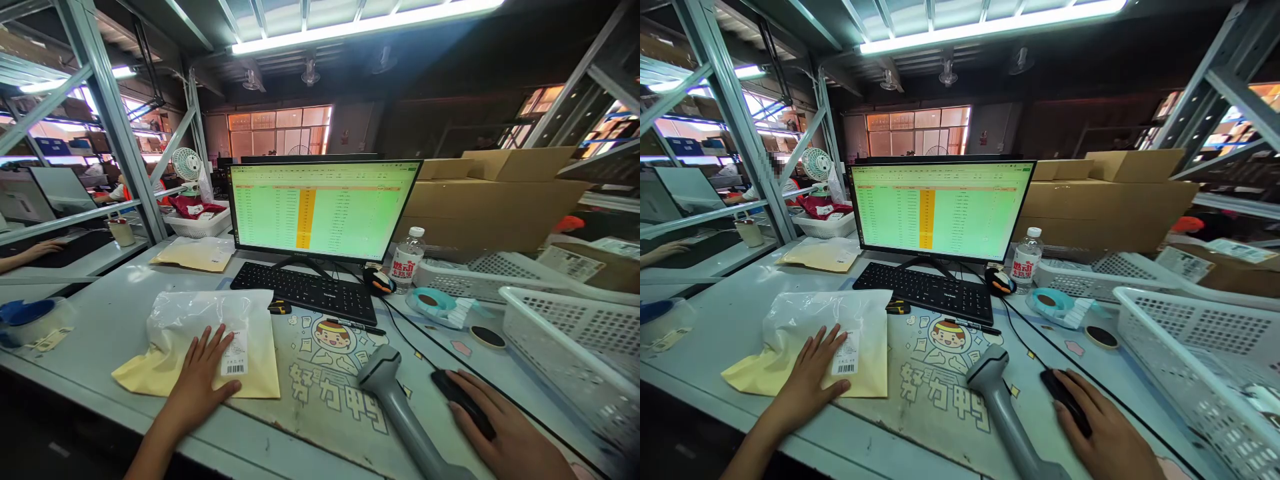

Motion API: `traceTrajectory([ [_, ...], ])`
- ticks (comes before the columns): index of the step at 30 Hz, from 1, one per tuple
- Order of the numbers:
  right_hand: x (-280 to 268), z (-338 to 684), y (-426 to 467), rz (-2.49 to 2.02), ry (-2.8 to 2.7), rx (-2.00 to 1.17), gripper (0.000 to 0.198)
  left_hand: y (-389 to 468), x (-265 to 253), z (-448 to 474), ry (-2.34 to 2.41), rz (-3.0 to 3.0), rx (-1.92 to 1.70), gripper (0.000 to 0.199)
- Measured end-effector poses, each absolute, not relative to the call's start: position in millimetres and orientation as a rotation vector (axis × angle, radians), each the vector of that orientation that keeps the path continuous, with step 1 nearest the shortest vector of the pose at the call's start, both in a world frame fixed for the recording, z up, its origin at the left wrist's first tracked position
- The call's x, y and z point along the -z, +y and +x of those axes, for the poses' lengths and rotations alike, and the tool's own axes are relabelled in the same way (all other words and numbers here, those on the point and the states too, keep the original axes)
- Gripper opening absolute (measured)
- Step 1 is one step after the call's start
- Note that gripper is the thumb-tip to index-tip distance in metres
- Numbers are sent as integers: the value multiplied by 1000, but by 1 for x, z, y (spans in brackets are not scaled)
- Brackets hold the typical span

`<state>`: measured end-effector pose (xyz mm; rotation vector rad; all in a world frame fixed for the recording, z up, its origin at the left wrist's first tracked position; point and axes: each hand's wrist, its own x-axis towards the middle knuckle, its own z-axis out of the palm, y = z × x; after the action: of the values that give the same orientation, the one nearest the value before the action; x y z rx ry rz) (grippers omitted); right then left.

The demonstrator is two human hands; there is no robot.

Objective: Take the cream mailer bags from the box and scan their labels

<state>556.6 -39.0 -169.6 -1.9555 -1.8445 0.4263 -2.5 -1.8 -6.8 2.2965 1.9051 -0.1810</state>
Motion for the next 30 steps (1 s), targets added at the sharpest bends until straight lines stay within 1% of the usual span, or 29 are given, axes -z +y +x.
traceTrajectory([
  [10, 178, 560, -41, -1947, -1850, -420, 61, -1, 3, -1, 1900, 2266, 193, 82],
  [16, 174, 559, -42, -1954, -1864, -442, 61, -3, 4, -1, 1900, 2285, 197, 80],
  [23, 173, 558, -40, -1992, -1806, -459, 65, -3, 8, -4, 1898, 2310, 175, 83],
  [27, 163, 551, -39, -1993, -1810, -502, 65, -1, -2, 1, 1883, 2287, 229, 83],
  [30, 159, 543, -39, -2090, -1783, -532, 69, -3, -15, 8, 1858, 2253, 292, 85],
])
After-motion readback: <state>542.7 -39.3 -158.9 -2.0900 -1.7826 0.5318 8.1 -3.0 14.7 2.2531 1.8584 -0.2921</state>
